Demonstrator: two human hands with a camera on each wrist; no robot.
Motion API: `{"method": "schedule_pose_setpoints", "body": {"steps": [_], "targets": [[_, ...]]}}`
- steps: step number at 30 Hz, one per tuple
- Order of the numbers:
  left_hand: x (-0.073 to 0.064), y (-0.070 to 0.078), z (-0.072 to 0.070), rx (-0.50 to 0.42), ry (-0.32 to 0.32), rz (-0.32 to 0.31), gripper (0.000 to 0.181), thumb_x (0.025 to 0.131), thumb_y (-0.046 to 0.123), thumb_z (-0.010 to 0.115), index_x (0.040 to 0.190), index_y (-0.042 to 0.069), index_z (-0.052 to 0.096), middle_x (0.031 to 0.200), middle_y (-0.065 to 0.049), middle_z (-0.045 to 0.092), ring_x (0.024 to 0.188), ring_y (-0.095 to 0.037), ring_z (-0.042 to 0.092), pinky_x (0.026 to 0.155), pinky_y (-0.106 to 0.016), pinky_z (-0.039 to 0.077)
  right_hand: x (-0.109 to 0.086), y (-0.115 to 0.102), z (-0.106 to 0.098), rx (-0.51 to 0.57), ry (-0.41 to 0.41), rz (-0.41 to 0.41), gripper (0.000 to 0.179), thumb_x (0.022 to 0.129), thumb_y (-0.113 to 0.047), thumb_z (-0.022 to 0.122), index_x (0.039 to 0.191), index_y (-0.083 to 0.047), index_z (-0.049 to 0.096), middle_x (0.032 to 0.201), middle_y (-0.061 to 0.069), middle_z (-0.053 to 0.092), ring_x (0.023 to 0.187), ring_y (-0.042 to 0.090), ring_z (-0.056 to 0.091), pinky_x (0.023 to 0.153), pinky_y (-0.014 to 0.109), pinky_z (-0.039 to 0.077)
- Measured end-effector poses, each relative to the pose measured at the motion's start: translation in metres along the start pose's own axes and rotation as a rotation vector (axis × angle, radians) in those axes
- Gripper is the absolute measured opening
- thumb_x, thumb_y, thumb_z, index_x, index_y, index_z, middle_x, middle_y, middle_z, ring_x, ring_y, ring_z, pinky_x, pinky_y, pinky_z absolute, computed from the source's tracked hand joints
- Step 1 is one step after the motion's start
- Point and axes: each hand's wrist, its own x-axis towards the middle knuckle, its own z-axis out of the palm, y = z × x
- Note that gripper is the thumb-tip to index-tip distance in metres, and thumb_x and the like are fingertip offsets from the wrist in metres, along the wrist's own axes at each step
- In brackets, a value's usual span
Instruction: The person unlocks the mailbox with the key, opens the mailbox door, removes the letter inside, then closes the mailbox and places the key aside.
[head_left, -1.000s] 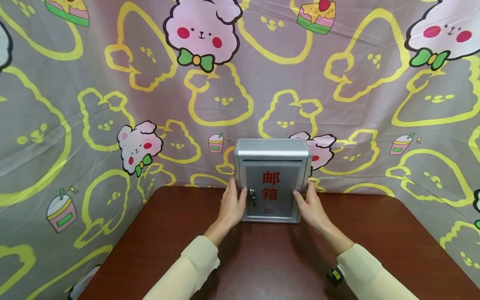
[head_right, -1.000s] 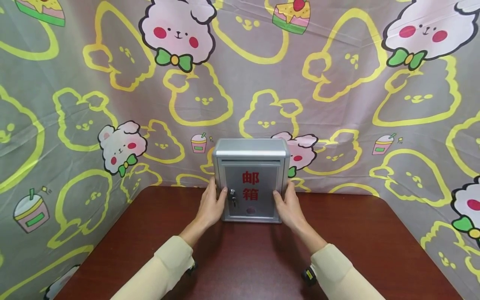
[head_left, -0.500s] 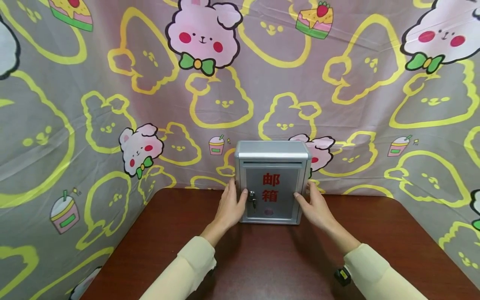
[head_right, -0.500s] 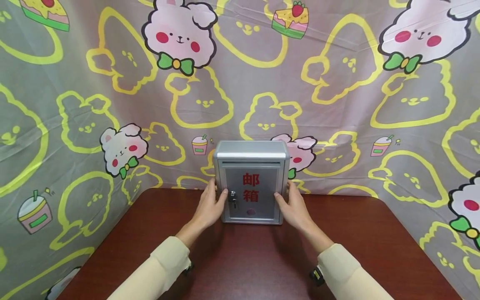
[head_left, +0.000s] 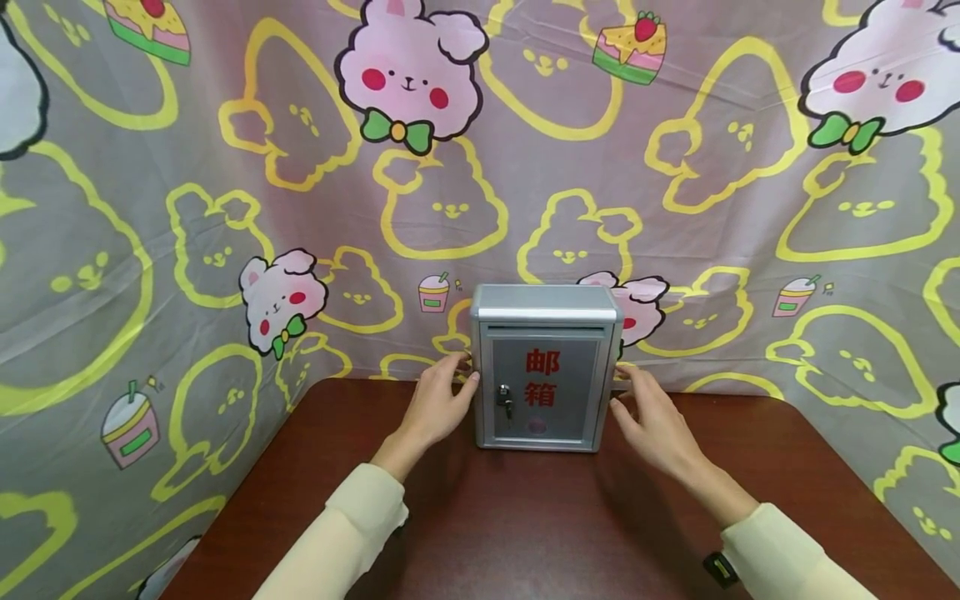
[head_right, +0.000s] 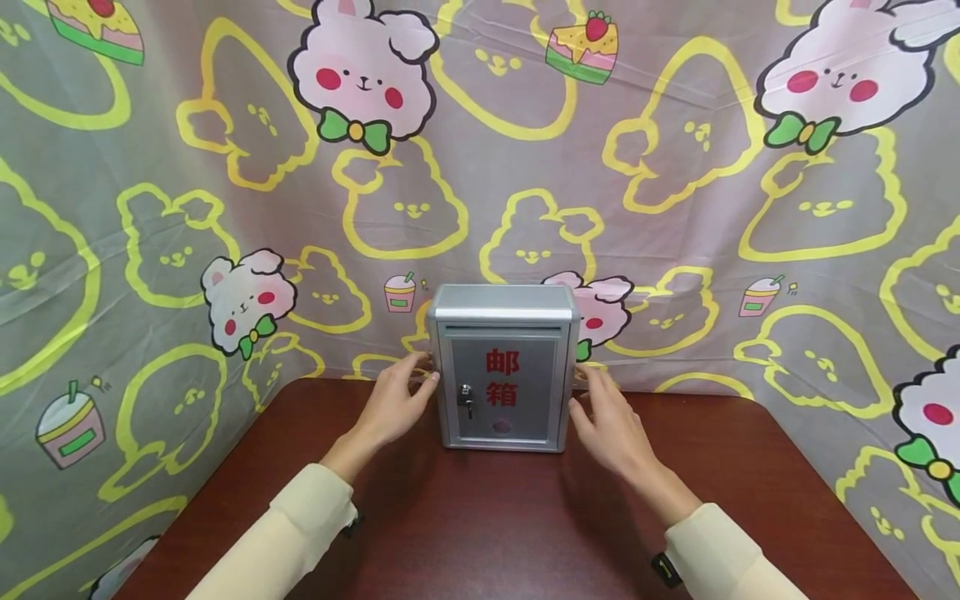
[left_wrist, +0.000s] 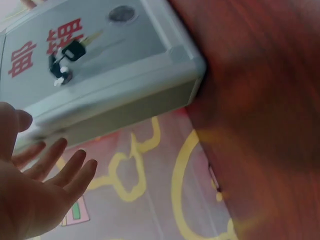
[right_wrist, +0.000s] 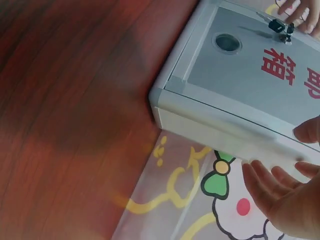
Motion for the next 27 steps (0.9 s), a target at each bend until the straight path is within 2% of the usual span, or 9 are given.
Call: {"method": "schedule_pose_setpoints", "body": {"steps": [5,10,13,16,20,24,27], "targets": [[0.011,0.001,-0.017,-0.024,0.003,0.058,0.026,0.101,0.016,0.063,0.124,0.003,0.067,0.117,-0.012,0.069,0.107,-0.028,0.067,0.086,-0.037,0.059,-0.005,-0.008,-0.003,-0.165,-0.007,-0.003,0.044,0.096,-0.012,0.064,0.139,-0.007,0.056,0.130,0.014,0.061,0.095,0.035,0.067,0.067,0.057,0.055],[0.031,0.009,-0.036,-0.031,0.068,0.127,0.029,0.101,0.019,0.064,0.123,0.001,0.067,0.117,-0.013,0.068,0.106,-0.029,0.067,0.089,-0.042,0.058,-0.005,-0.017,-0.003,-0.250,-0.014,-0.066,0.030,0.094,-0.014,0.065,0.123,-0.007,0.067,0.117,0.010,0.067,0.095,0.034,0.070,0.066,0.057,0.055],[0.046,0.016,-0.044,-0.030,0.097,0.169,0.032,0.100,0.022,0.065,0.124,0.000,0.067,0.118,-0.016,0.067,0.105,-0.031,0.066,0.089,-0.044,0.058,0.000,-0.025,0.000,-0.284,-0.024,-0.119,0.029,0.093,-0.015,0.065,0.121,-0.007,0.068,0.114,0.008,0.068,0.095,0.029,0.070,0.066,0.053,0.057],[0.060,0.025,-0.051,-0.015,0.095,0.208,0.036,0.100,0.024,0.065,0.127,0.000,0.066,0.120,-0.017,0.065,0.105,-0.031,0.064,0.088,-0.045,0.056,0.005,-0.035,0.005,-0.314,-0.026,-0.183,0.029,0.092,-0.017,0.067,0.119,-0.007,0.069,0.108,0.004,0.068,0.085,0.021,0.068,0.062,0.044,0.057],[0.077,0.035,-0.056,0.013,0.027,0.204,0.045,0.102,0.033,0.061,0.136,0.004,0.061,0.132,-0.014,0.061,0.119,-0.030,0.060,0.098,-0.045,0.051,0.012,-0.051,0.014,-0.345,-0.038,-0.264,0.028,0.092,-0.018,0.070,0.119,-0.008,0.070,0.105,0.002,0.069,0.083,0.018,0.068,0.058,0.040,0.056],[0.091,0.042,-0.058,0.078,-0.084,0.164,0.057,0.104,0.047,0.053,0.150,0.014,0.051,0.153,-0.004,0.048,0.138,-0.027,0.048,0.112,-0.048,0.042,0.019,-0.067,0.026,-0.377,-0.062,-0.318,0.028,0.092,-0.020,0.072,0.119,-0.010,0.070,0.104,0.000,0.069,0.086,0.022,0.069,0.059,0.042,0.056],[0.099,0.045,-0.057,0.132,-0.166,0.151,0.062,0.104,0.053,0.047,0.157,0.021,0.043,0.161,0.000,0.039,0.146,-0.026,0.039,0.117,-0.052,0.035,0.024,-0.076,0.038,-0.402,-0.074,-0.343,0.027,0.093,-0.023,0.071,0.118,-0.011,0.071,0.103,0.000,0.069,0.084,0.022,0.069,0.058,0.041,0.056]]}}
